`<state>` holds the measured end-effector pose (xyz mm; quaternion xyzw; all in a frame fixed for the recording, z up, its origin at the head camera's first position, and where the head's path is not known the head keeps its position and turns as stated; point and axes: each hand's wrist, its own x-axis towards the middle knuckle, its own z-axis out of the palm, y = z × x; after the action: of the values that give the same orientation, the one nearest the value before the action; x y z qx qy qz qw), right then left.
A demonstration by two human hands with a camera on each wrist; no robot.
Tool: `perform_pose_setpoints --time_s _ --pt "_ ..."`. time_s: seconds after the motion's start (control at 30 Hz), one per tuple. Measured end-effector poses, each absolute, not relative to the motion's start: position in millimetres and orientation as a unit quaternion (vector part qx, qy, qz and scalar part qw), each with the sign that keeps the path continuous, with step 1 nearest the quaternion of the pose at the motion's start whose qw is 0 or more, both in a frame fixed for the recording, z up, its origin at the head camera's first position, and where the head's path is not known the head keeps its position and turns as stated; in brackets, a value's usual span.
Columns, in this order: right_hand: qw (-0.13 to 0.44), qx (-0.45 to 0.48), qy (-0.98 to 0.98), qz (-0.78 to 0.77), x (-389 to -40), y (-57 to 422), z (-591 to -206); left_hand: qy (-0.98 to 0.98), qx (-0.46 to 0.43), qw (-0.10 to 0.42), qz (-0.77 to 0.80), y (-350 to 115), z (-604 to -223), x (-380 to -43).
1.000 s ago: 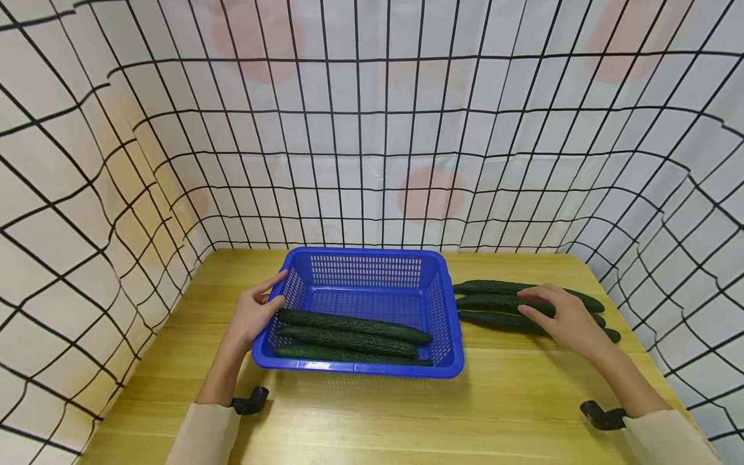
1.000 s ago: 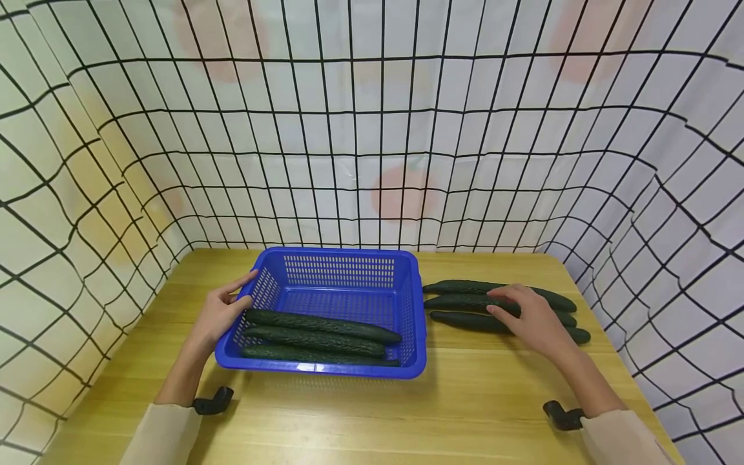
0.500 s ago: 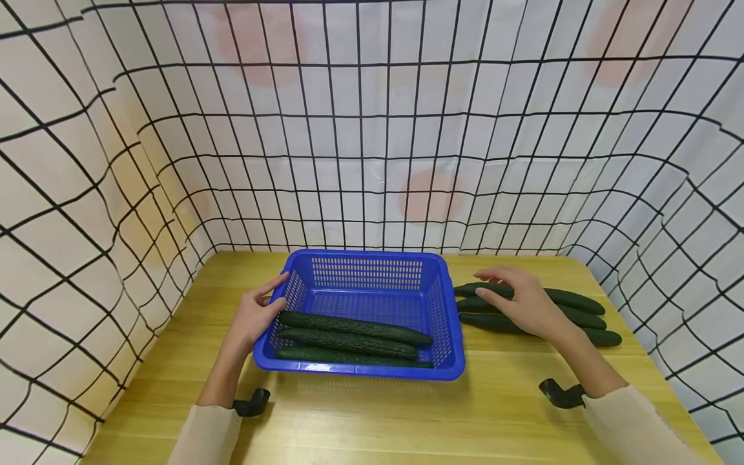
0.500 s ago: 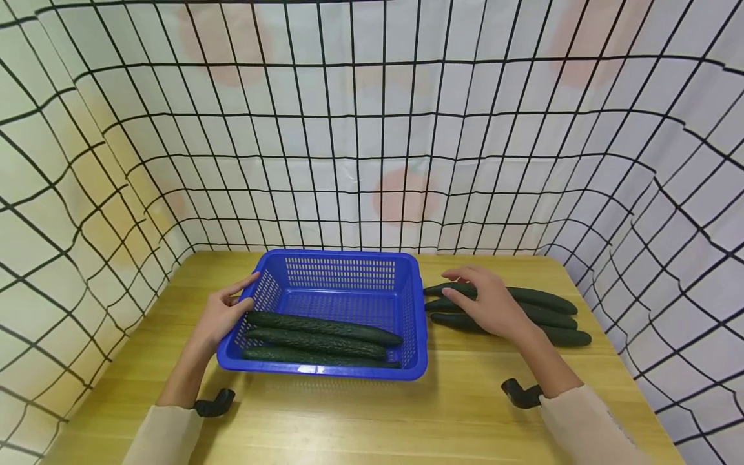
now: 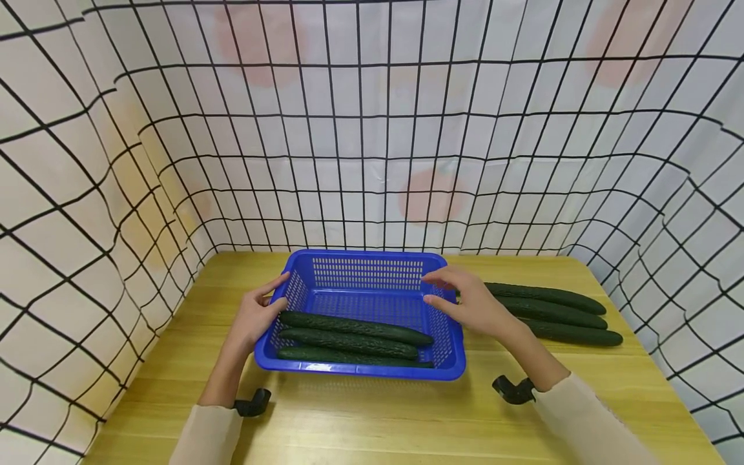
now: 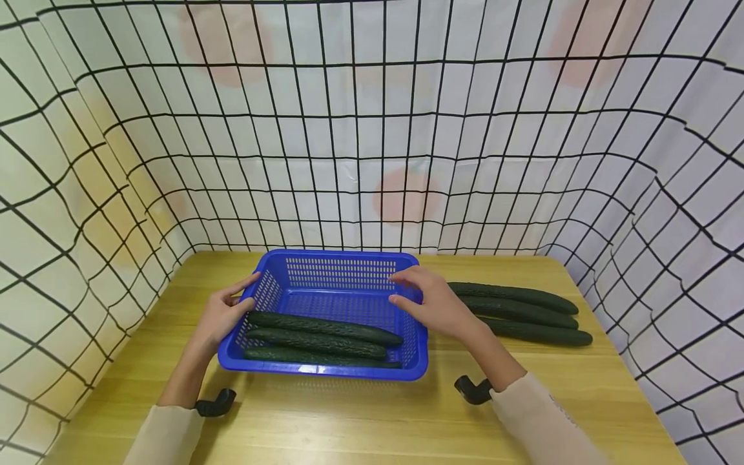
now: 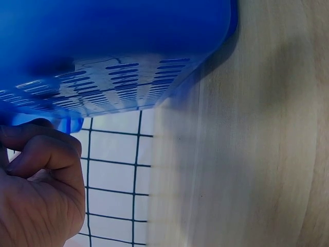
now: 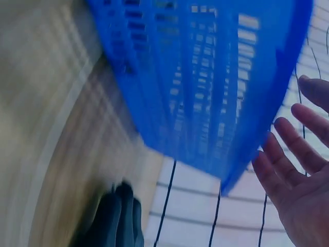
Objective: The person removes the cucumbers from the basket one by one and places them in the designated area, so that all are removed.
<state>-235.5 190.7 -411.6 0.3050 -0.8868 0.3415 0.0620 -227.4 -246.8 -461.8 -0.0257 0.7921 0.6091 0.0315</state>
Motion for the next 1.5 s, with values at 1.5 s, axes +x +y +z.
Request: perform_pose_setpoints --time_s 1.5 --pt "-0.18 0.359 -0.888 0.223 -246.2 85.9 -448.2 0.783 -0.022 0.042 0.62 -238.4 -436.9 -215.0"
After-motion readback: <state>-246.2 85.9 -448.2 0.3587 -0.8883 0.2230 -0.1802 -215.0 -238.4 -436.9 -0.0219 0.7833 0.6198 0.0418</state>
